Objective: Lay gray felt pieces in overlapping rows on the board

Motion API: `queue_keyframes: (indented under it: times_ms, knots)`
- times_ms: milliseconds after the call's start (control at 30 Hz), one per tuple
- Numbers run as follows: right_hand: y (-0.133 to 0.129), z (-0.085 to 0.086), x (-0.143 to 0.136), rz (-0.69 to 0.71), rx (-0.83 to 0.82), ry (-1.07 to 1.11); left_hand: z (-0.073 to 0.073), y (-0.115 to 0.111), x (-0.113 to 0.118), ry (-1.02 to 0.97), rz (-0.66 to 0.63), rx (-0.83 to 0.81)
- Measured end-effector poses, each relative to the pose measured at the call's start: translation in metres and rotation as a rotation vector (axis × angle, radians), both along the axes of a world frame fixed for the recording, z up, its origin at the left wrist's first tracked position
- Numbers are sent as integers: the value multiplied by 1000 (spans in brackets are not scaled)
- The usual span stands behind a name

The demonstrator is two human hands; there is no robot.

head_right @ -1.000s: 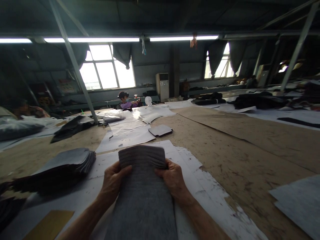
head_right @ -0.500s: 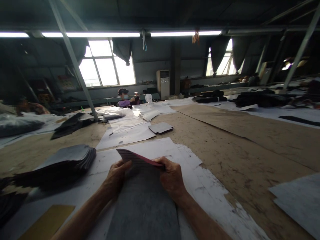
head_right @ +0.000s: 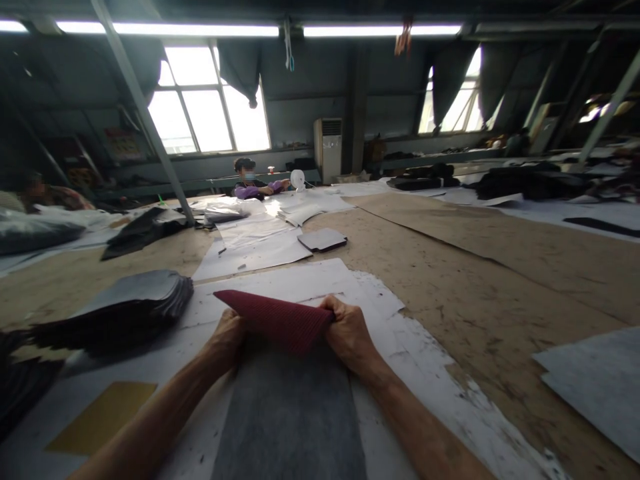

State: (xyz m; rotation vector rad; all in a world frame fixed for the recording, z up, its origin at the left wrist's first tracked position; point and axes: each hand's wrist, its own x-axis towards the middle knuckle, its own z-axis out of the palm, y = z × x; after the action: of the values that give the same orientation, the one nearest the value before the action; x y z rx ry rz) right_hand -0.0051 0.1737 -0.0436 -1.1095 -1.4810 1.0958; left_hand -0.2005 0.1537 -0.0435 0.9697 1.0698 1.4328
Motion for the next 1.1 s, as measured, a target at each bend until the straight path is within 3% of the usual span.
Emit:
queue_keyframes:
  times_ms: [133,267,467,633,733,833,967,1033,1100]
  knots:
    - [5,3,2,92,-124,64,3,-1,1,45,74,33]
    - [5,4,0,97,-222,109,5,-3,2,37,4,-62]
    - [7,-4,-2,-61,-160,6,2,-6,6,45,-55,-127]
    - [3,2,-3,-76,-116,-82,3,-9,11,123,-35,-79]
    - [0,6,-3,-128,-77,-190,3,-8,10,261,20,-58]
    - [-2,7,-1,-295,-34,-360,1,-5,5,492,162,-64]
    - [-3,2,3,-440,143,-622,-1,0,-1,756,331,-50]
    - [-4,-1,6,-432,257,-748,-3,-1,-2,855,336,-10]
    - [-5,-4,7,-389,345,-814,-6,-4,0,1018,260,56]
